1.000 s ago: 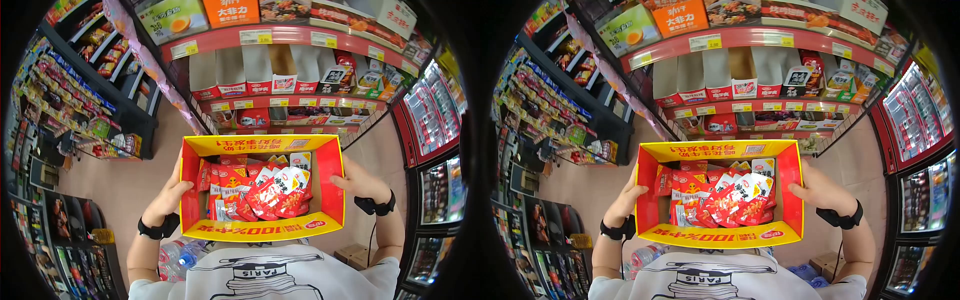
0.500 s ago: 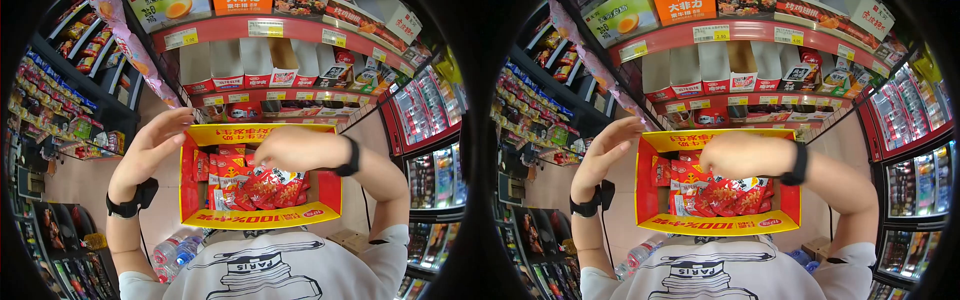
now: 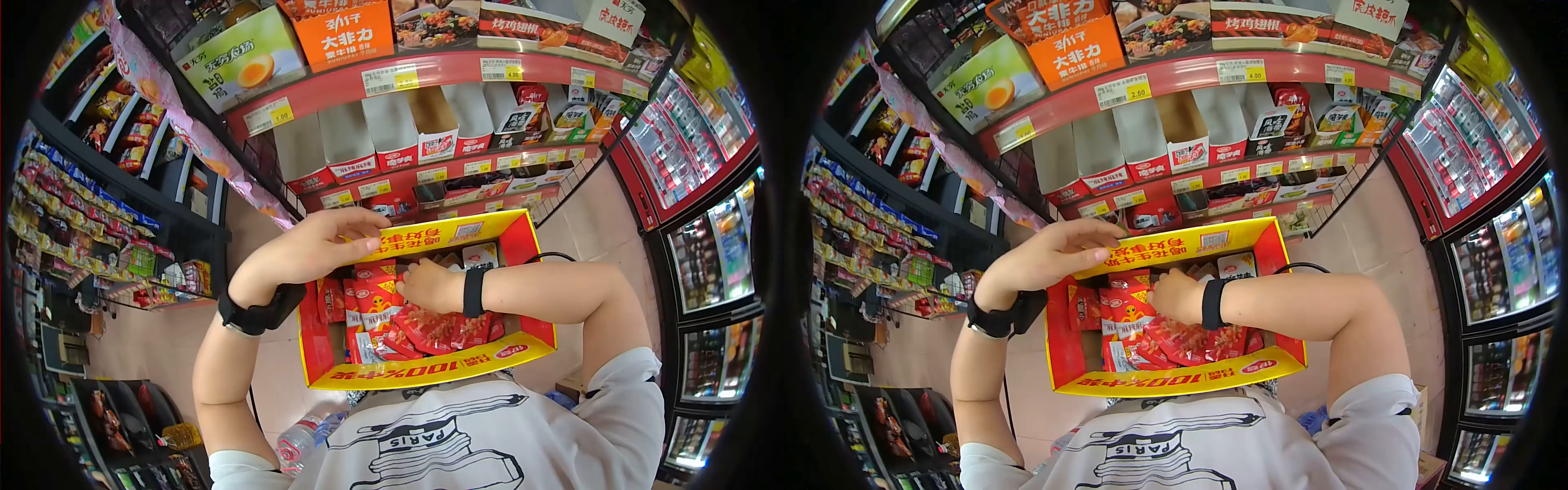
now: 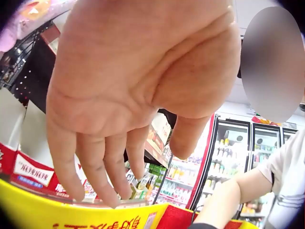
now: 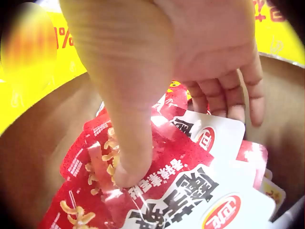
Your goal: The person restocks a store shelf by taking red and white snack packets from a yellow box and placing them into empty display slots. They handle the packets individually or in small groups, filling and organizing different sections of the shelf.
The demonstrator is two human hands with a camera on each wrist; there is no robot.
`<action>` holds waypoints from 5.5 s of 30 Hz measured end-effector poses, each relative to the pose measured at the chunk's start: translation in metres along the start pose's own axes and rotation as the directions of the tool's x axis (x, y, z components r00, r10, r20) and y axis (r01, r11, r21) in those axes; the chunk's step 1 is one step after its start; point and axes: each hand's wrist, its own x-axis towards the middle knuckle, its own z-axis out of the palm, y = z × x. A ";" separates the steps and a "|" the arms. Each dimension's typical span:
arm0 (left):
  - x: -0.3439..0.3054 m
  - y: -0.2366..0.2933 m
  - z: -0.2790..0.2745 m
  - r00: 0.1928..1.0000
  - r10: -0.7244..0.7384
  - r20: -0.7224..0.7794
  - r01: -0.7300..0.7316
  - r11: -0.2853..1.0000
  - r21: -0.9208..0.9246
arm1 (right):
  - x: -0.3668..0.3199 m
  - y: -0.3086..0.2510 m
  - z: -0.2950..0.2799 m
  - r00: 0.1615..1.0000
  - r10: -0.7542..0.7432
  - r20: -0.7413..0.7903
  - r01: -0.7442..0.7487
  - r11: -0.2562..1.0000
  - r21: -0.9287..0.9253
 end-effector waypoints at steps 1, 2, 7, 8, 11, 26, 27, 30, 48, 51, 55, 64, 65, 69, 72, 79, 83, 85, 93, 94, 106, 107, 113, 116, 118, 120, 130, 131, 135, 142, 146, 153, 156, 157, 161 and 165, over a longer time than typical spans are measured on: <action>0.003 -0.003 0.000 1.000 0.002 -0.001 -0.002 1.000 0.004 | 0.001 0.003 0.001 0.999 -0.029 -0.023 0.029 0.999 0.039; 0.005 -0.005 0.000 0.998 -0.049 0.048 0.047 0.998 0.045 | 0.002 0.006 0.003 0.997 -0.058 -0.046 0.062 0.995 0.076; 0.005 0.003 0.006 0.969 -0.203 0.143 0.147 0.932 0.331 | -0.002 0.012 -0.013 0.986 -0.096 -0.139 0.129 0.959 0.251; 0.008 -0.001 0.006 0.961 -0.220 0.167 0.147 0.919 0.366 | -0.008 0.015 -0.027 0.971 -0.136 -0.198 0.191 0.937 0.291; 0.009 -0.007 0.017 0.940 -0.231 0.252 0.116 0.909 0.401 | -0.021 0.024 -0.069 0.966 -0.114 -0.234 0.188 0.928 0.322; 0.001 0.013 0.030 0.963 -0.217 0.160 0.256 0.923 -0.287 | -0.102 0.102 -0.153 0.805 0.389 -0.447 0.192 0.543 0.817; -0.001 0.012 0.030 0.974 -0.206 0.091 0.225 0.908 -0.354 | -0.114 0.100 -0.154 0.836 0.491 -0.246 0.150 0.227 0.962; -0.004 0.012 0.027 0.986 -0.164 -0.026 0.145 0.928 -0.342 | -0.120 0.096 -0.143 0.843 0.507 -0.181 0.187 0.038 0.982; 0.000 0.010 0.050 1.000 -0.012 -0.003 0.013 0.983 0.183 | -0.111 0.063 -0.125 0.813 0.573 -0.104 0.008 0.167 0.986; 0.004 0.010 0.058 0.999 0.007 0.040 -0.015 0.977 0.212 | -0.132 0.047 -0.136 0.758 0.606 -0.243 -0.203 0.573 0.794; 0.019 0.037 0.064 0.994 0.108 0.010 -0.104 0.922 0.372 | -0.145 0.055 -0.112 0.562 0.630 -0.536 -0.037 0.666 0.745; 0.122 0.061 0.068 0.833 0.522 -0.185 -0.319 0.725 0.610 | -0.168 0.109 -0.099 0.434 0.783 -0.445 0.015 0.487 0.873; 0.138 0.058 0.063 0.847 0.475 -0.238 -0.258 0.759 0.598 | -0.172 0.123 -0.102 0.406 0.785 -0.467 -0.018 0.518 0.855; 0.176 0.046 0.042 0.871 0.392 -0.295 -0.131 0.765 0.630 | -0.171 0.163 -0.108 0.251 0.735 -0.630 -0.167 0.674 0.720; 0.193 0.034 0.033 0.879 0.340 -0.333 -0.041 0.751 0.659 | -0.155 0.174 -0.100 0.242 0.611 -0.754 -0.238 0.790 0.564; 0.215 0.033 0.029 0.814 0.421 -0.401 -0.060 0.747 0.662 | -0.119 0.202 -0.082 0.262 0.468 -0.844 -0.364 0.858 0.362; 0.233 0.023 0.023 0.804 0.410 -0.432 -0.029 0.752 0.659 | -0.116 0.211 -0.083 0.303 0.488 -0.819 -0.395 0.846 0.358; 0.238 0.021 0.017 0.789 0.419 -0.451 -0.088 0.802 0.591 | -0.118 0.211 -0.085 0.324 0.498 -0.804 -0.389 0.845 0.367; 0.246 0.020 0.014 0.789 0.379 -0.484 0.001 0.786 0.618 | -0.125 0.198 -0.079 0.207 0.622 -0.755 -0.384 0.762 0.522; 0.245 0.023 0.016 0.830 0.301 -0.470 0.066 0.783 0.619 | -0.126 0.199 -0.079 0.200 0.564 -0.801 -0.400 0.793 0.459; 0.241 0.025 0.021 0.801 0.457 -0.387 -0.083 0.726 0.683 | -0.087 0.219 -0.081 0.388 0.419 -0.821 -0.499 0.844 0.195; 0.241 0.024 0.019 0.802 0.453 -0.389 -0.081 0.727 0.682 | -0.083 0.222 -0.079 0.393 0.382 -0.836 -0.482 0.860 0.167; 0.248 0.013 0.017 0.866 0.339 -0.367 0.004 0.730 0.684 | -0.069 0.222 -0.072 0.581 0.561 -0.590 -0.568 0.798 0.199; 0.247 0.012 0.019 0.859 0.382 -0.340 -0.005 0.671 0.741 | -0.079 0.211 -0.074 0.545 0.582 -0.603 -0.585 0.779 0.224; 0.240 0.018 0.017 0.875 0.352 -0.333 -0.009 0.698 0.716 | -0.083 0.204 -0.072 0.508 0.558 -0.656 -0.566 0.791 0.233; 0.236 0.020 0.013 0.889 0.329 -0.318 -0.035 0.743 0.669 | -0.096 0.194 -0.081 0.529 0.549 -0.647 -0.535 0.808 0.249; 0.105 0.049 0.006 0.935 0.310 -0.170 -0.198 0.857 0.475 | -0.140 0.100 -0.125 0.788 0.392 -0.475 -0.177 0.883 0.435; 0.091 0.048 0.008 0.970 0.202 -0.133 -0.137 0.913 0.385 | -0.137 0.089 -0.128 0.874 0.278 -0.399 -0.121 0.919 0.375; 0.051 0.039 0.019 0.991 0.059 0.117 -0.107 0.880 0.463 | -0.092 0.054 -0.100 0.999 -0.031 0.029 0.020 0.950 0.311; 0.033 0.022 0.027 0.959 -0.060 0.276 -0.144 0.736 0.661 | -0.034 0.016 -0.050 0.917 -0.142 0.374 0.076 0.980 0.185; 0.040 0.016 0.031 0.956 -0.062 0.285 -0.146 0.746 0.650 | -0.024 0.009 -0.021 0.855 -0.075 0.513 0.006 0.991 0.136; 0.050 0.005 0.040 0.953 -0.051 0.299 -0.169 0.731 0.661 | -0.031 0.014 -0.005 0.910 -0.170 0.378 0.126 0.982 0.138; 0.049 0.002 0.035 0.960 -0.044 0.276 -0.158 0.730 0.665 | -0.027 0.018 0.000 0.959 -0.173 0.223 0.148 0.981 0.125; 0.049 0.002 0.034 0.964 -0.044 0.262 -0.147 0.733 0.665 | -0.027 0.020 -0.003 0.973 -0.206 0.102 0.193 0.973 0.131; 0.046 0.008 0.029 0.968 -0.126 0.215 -0.047 0.755 0.654 | -0.025 0.013 -0.002 0.953 -0.294 -0.071 0.302 0.939 0.164; 0.045 0.007 0.028 0.969 -0.117 0.219 -0.049 0.775 0.630 | -0.023 0.014 -0.001 0.931 -0.357 -0.080 0.366 0.919 0.146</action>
